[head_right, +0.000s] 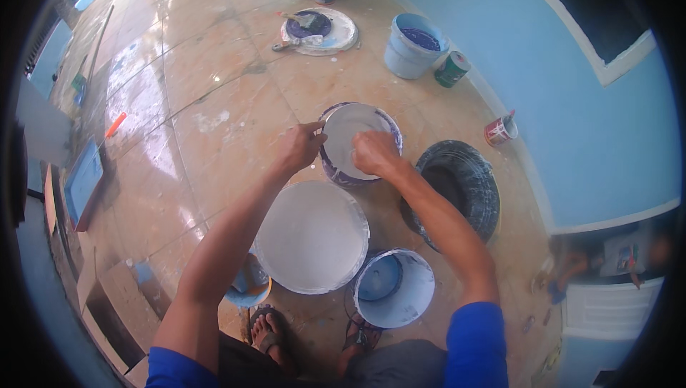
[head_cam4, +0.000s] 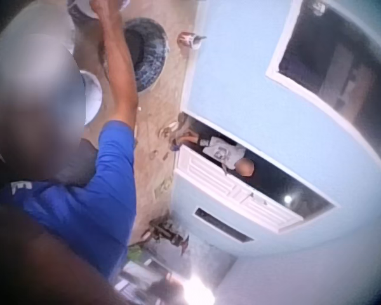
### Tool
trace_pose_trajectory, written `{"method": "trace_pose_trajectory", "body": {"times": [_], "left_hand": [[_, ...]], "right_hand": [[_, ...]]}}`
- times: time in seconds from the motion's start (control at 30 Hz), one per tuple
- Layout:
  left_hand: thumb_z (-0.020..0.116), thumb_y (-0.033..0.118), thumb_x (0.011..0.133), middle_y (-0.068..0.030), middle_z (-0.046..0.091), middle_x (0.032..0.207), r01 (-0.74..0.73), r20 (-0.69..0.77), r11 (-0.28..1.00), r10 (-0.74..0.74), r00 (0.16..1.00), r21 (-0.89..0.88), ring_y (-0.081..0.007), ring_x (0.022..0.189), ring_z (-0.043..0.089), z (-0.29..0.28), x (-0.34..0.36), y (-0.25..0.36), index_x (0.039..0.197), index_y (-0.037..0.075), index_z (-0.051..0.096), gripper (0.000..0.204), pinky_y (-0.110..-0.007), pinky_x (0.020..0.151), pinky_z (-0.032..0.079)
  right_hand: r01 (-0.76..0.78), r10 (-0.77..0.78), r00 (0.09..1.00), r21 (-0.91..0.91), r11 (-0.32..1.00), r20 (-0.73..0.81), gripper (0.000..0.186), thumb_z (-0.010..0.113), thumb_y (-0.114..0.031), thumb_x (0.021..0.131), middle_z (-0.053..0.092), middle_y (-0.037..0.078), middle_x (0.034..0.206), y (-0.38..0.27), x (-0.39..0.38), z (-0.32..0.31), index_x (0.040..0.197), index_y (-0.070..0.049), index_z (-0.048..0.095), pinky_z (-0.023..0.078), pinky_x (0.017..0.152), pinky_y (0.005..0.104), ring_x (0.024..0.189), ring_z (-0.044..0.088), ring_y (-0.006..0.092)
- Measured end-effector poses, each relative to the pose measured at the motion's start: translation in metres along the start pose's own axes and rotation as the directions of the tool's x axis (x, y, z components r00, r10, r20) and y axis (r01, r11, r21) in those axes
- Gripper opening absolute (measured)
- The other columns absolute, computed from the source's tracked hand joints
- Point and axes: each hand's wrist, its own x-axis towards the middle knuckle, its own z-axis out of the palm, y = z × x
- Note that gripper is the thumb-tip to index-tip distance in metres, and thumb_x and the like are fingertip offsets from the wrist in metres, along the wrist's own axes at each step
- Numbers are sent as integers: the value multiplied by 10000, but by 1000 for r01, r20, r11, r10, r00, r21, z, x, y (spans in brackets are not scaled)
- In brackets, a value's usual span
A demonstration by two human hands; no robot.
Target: The person sits on a tiled floor and uses a plastic ladle to stir white paint in a bucket. They then switch to a yellow stick to stir a dark liquid in a separate bucket before returning to stir the white paint again.
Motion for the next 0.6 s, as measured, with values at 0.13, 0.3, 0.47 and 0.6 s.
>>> {"method": "trace_pose_trajectory", "body": {"times": [0.13, 0.3, 0.47, 0.6], "left_hand": [[665, 210, 862, -215, 711, 811, -22, -22, 1000, 22, 1000, -3, -328, 770, 714, 4, 1, -5, 1247, 33, 670, 424, -428, 738, 534], [668, 196, 859, -216, 712, 800, -25, -8, 1000, 25, 1000, -4, -323, 747, 715, 1, 1, -7, 1246, 28, 670, 422, -422, 736, 535], [652, 207, 867, -251, 706, 931, 26, 19, 998, -26, 999, -48, -392, 900, 689, -2, -2, -1, 1232, 55, 685, 397, -458, 835, 524], [646, 223, 874, -263, 704, 988, 58, 44, 998, -57, 997, -28, -420, 977, 675, -5, -4, 13, 1236, 69, 686, 394, -474, 885, 516]], "right_hand": [[-28, 32, 999, -202, 979, 18, 160, 632, -126, 732, 700, 238, 790, 10, 4, -2, 774, -3, 725, 555, 675, 470, 774, 714, 382], [98, -29, 974, -300, 949, 224, 148, 647, -125, 712, 701, 223, 777, 8, -7, -24, 756, -1, 715, 555, 671, 469, 771, 713, 380], [78, -64, 989, -105, 991, 136, 134, 634, -119, 712, 698, 218, 771, 4, -5, -13, 757, -26, 719, 550, 671, 466, 754, 699, 400], [-3, -2, 999, -137, 991, -35, 118, 620, -96, 723, 692, 215, 760, 12, 1, 4, 759, -52, 723, 543, 672, 471, 755, 697, 396]]}}
